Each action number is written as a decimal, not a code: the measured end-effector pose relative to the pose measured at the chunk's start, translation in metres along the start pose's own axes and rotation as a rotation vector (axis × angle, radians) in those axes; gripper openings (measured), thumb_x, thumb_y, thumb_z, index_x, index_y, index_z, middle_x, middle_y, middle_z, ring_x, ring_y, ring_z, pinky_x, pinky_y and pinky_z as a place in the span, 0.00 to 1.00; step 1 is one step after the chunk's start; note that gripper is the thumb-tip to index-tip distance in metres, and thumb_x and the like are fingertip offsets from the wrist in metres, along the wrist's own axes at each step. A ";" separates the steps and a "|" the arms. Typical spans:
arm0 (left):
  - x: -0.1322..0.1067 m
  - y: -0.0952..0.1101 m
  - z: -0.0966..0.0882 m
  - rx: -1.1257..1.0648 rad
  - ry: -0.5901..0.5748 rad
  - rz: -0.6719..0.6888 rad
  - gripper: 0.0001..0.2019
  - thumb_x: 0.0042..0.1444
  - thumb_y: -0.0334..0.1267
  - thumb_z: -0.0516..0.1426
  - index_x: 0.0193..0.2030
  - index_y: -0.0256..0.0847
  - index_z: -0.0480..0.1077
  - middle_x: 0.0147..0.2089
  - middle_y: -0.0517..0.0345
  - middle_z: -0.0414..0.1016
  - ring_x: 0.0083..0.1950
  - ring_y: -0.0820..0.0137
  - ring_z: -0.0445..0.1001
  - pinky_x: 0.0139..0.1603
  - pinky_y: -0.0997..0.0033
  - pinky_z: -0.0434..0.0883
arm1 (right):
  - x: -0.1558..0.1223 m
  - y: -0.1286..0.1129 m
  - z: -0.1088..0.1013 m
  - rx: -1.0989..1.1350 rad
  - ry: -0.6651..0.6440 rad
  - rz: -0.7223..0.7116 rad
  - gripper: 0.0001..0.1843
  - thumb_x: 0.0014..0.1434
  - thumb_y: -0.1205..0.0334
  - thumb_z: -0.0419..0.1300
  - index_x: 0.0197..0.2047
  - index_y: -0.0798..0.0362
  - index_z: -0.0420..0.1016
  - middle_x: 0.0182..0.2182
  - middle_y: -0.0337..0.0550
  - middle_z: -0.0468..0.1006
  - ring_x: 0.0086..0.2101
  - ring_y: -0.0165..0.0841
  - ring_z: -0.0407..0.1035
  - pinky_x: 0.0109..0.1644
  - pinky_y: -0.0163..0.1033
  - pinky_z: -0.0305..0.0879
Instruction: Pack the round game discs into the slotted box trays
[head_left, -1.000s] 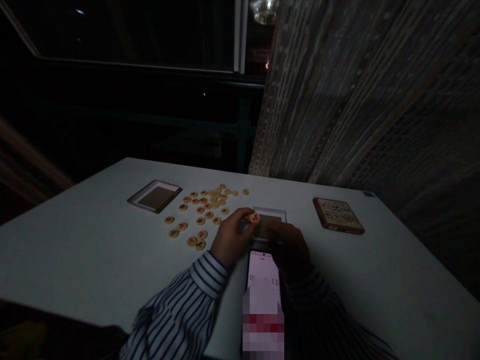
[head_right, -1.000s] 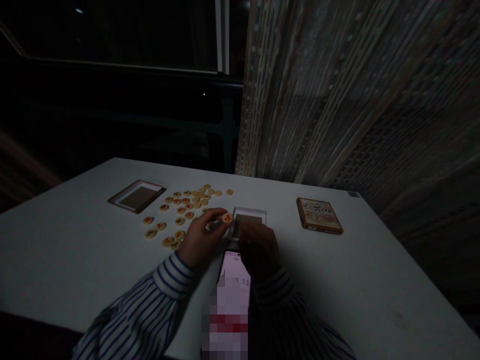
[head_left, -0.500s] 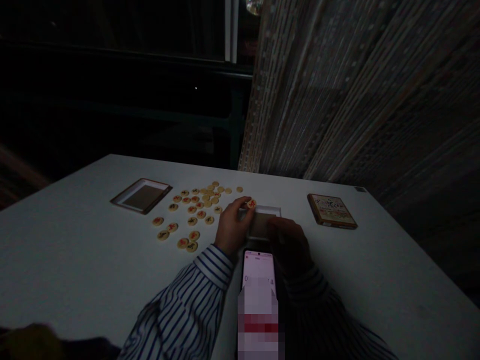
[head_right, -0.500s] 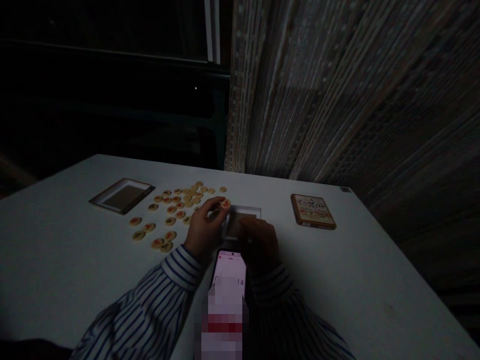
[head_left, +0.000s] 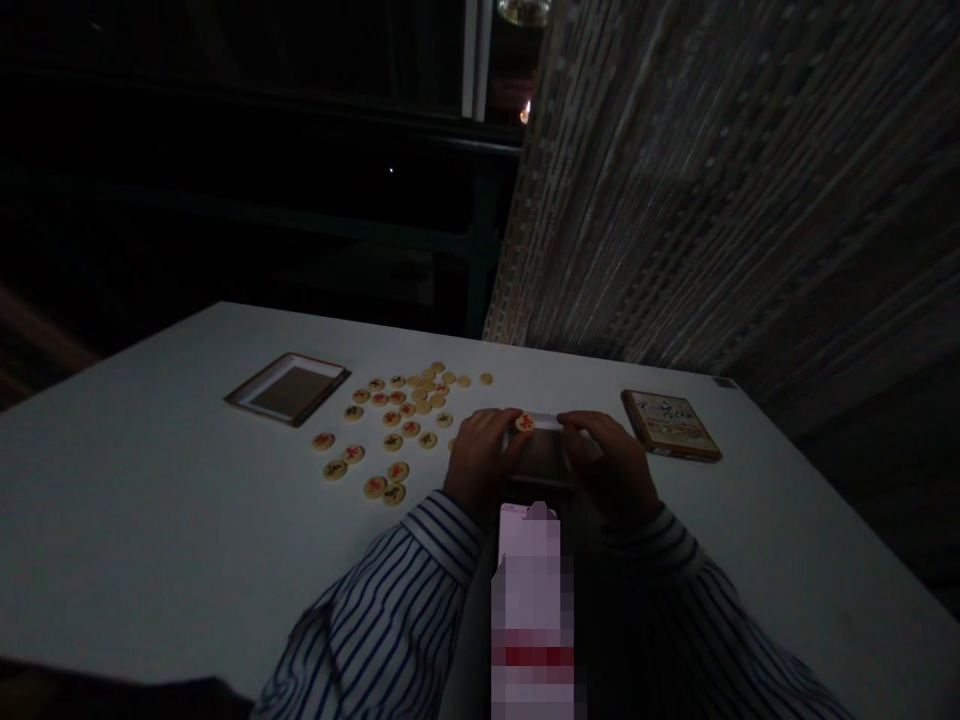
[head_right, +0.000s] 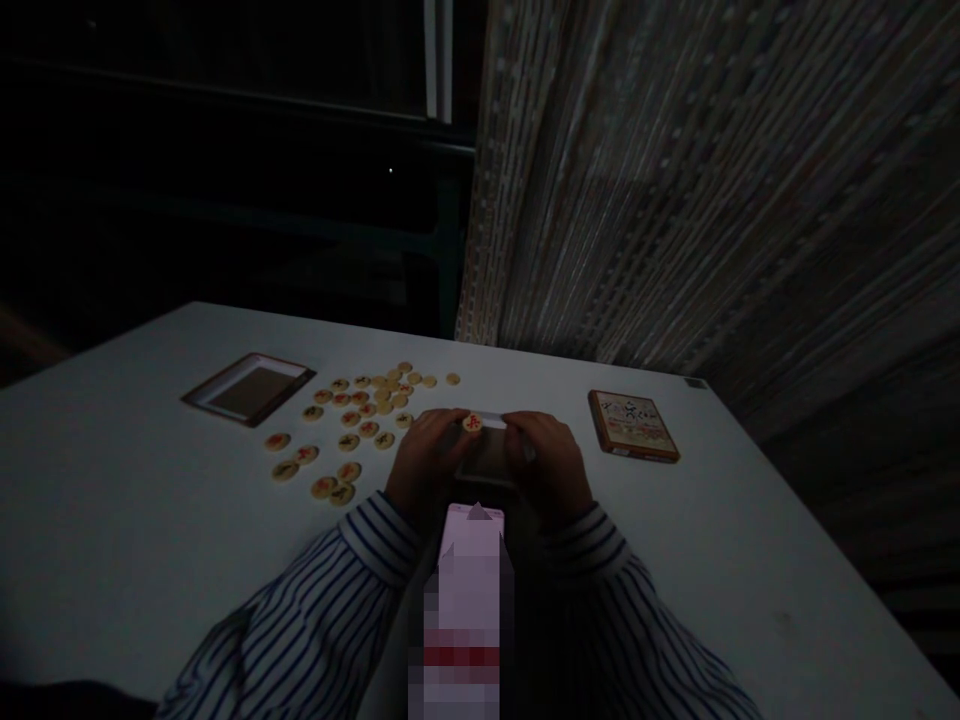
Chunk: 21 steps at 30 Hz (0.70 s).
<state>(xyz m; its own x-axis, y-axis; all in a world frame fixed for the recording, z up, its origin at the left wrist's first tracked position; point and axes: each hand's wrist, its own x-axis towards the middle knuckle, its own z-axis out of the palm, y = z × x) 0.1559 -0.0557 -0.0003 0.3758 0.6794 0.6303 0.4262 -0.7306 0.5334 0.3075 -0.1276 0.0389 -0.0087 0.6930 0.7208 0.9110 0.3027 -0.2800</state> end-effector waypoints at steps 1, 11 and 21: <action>0.000 -0.001 0.001 0.004 0.002 0.008 0.11 0.55 0.40 0.54 0.44 0.40 0.68 0.41 0.53 0.75 0.44 0.66 0.71 0.46 0.63 0.67 | 0.002 0.002 0.000 0.001 -0.005 0.001 0.09 0.56 0.66 0.51 0.37 0.53 0.72 0.34 0.45 0.78 0.36 0.35 0.72 0.40 0.43 0.68; 0.001 0.005 0.001 0.025 -0.122 0.114 0.11 0.56 0.43 0.52 0.41 0.40 0.70 0.36 0.54 0.76 0.39 0.66 0.73 0.42 0.64 0.67 | -0.024 0.027 0.012 0.026 -0.038 -0.014 0.10 0.57 0.62 0.53 0.39 0.53 0.72 0.32 0.45 0.78 0.32 0.34 0.72 0.36 0.41 0.68; 0.002 0.018 -0.005 -0.129 -0.184 0.167 0.10 0.58 0.40 0.49 0.39 0.44 0.71 0.35 0.58 0.77 0.37 0.70 0.74 0.41 0.67 0.68 | -0.021 0.014 0.009 0.449 -0.122 0.206 0.09 0.56 0.60 0.57 0.40 0.51 0.73 0.36 0.43 0.79 0.36 0.33 0.73 0.39 0.40 0.72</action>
<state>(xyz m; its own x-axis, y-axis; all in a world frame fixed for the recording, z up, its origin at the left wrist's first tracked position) 0.1600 -0.0678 0.0135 0.5805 0.5409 0.6086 0.2420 -0.8283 0.5053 0.3171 -0.1321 0.0136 0.0799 0.8311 0.5503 0.6321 0.3846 -0.6727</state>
